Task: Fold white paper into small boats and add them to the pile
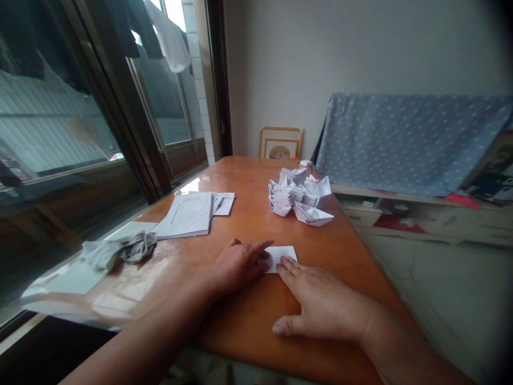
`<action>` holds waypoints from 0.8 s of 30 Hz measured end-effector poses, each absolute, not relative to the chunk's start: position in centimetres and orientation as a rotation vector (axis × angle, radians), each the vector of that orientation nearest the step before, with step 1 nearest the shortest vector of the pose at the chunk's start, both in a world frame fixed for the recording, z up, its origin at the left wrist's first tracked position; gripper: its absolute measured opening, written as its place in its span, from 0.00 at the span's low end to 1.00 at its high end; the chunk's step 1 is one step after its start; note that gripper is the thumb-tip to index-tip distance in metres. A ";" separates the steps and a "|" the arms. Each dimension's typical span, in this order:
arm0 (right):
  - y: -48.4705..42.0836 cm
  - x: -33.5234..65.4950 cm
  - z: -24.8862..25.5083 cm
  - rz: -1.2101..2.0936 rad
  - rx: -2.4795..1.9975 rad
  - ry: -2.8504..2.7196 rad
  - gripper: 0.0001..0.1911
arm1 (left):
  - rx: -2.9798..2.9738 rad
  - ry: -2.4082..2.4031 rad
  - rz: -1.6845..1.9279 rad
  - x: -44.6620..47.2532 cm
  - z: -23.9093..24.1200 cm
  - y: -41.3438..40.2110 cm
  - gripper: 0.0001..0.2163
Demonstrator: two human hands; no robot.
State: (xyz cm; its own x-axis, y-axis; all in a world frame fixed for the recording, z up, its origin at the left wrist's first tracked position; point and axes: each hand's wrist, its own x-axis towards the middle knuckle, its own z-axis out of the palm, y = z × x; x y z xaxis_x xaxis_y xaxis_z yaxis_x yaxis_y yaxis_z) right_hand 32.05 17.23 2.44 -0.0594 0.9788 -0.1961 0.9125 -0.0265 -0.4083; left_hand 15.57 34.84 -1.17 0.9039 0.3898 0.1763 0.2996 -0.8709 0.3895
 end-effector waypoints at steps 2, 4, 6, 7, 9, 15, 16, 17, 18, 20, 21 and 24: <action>17.3 31.8 2.5 0.650 -2.043 -2.104 0.58 | 2.694 0.496 0.364 15.6 -1.2 34.9 0.27; 17.4 31.5 2.4 0.632 -2.057 -2.108 0.59 | 2.673 0.488 0.372 15.5 -1.2 35.0 0.27; 17.4 31.2 2.3 0.601 -2.079 -2.102 0.60 | 2.647 0.470 0.365 15.4 -1.1 35.2 0.27; 17.4 31.1 2.3 0.587 -2.084 -2.102 0.60 | 2.633 0.456 0.357 15.3 -1.1 35.3 0.27; 17.4 30.9 2.3 0.565 -2.086 -2.102 0.58 | 2.595 0.428 0.343 15.0 -1.2 35.5 0.28; 17.6 31.1 2.6 0.430 -2.084 -2.119 0.47 | 2.429 0.340 0.295 14.4 -1.1 36.1 0.28; 17.7 31.1 2.6 0.387 -2.077 -2.124 0.44 | 2.416 0.335 0.282 14.3 -1.0 36.1 0.28; 17.8 31.1 2.5 0.341 -2.065 -2.132 0.42 | 2.413 0.336 0.273 14.3 -0.8 36.2 0.28; 17.9 31.0 2.5 0.295 -2.050 -2.142 0.40 | 2.418 0.341 0.267 14.3 -0.7 36.2 0.27; 18.1 30.8 2.3 0.220 -2.015 -2.166 0.38 | 2.441 0.353 0.267 14.4 -0.5 36.2 0.27; 18.2 30.6 2.2 0.199 -1.999 -2.178 0.37 | 2.452 0.358 0.272 14.4 -0.4 36.2 0.26; 18.4 30.1 2.2 0.186 -1.986 -2.190 0.36 | 2.467 0.356 0.272 14.5 -0.4 36.2 0.26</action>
